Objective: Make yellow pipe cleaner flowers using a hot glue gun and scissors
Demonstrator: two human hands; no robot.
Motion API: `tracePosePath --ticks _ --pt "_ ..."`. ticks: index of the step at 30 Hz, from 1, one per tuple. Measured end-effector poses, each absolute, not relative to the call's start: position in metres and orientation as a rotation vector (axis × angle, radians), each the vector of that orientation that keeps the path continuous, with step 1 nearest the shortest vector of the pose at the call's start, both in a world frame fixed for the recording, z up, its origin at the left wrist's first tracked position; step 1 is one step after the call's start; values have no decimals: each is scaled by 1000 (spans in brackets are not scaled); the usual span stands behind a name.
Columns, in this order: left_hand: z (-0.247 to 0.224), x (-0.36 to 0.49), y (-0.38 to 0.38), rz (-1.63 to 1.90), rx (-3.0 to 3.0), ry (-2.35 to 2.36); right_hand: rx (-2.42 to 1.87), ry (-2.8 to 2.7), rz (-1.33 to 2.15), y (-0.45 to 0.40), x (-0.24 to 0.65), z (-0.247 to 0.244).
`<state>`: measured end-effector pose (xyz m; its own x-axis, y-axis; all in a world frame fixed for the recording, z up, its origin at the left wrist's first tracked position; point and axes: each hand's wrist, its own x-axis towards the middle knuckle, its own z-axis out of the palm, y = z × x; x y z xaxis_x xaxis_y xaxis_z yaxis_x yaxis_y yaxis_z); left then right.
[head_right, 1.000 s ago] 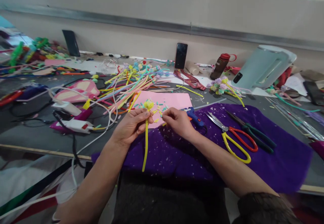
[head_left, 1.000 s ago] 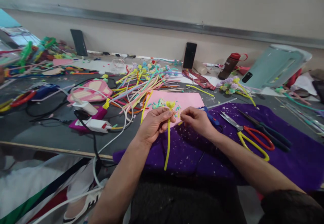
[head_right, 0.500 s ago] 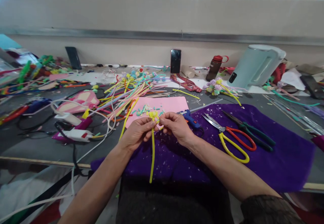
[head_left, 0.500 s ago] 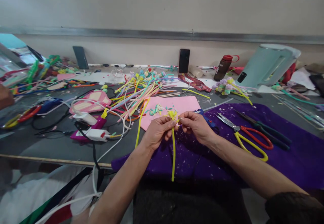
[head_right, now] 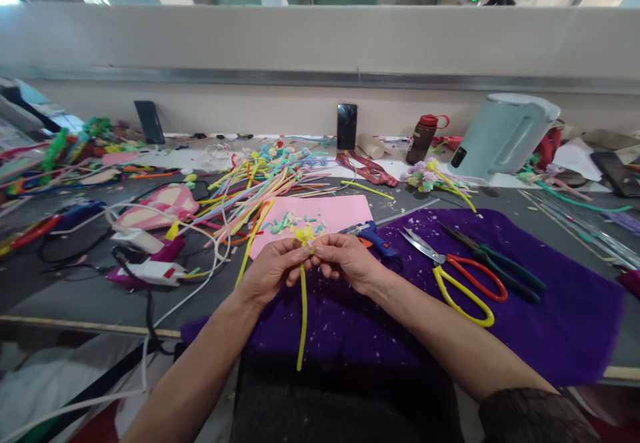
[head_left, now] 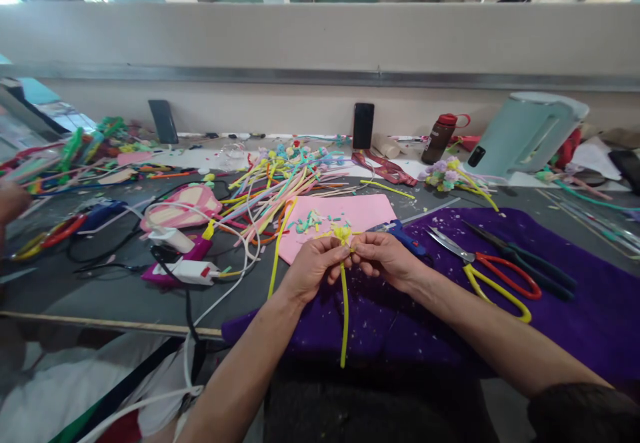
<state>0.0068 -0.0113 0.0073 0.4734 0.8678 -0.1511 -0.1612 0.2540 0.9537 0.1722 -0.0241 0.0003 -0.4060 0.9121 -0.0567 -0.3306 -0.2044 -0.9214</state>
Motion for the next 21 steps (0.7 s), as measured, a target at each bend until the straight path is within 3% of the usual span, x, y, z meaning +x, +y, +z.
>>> tracePosePath --ticks 4,11,21 --pt "9 6 -11 772 1056 774 -799 -1129 1786 -26 174 2" --pt "12 4 -9 671 978 716 -884 -1220 1510 -35 170 10" --pt "13 4 -12 698 1028 729 -759 -1116 1825 -31 174 5"
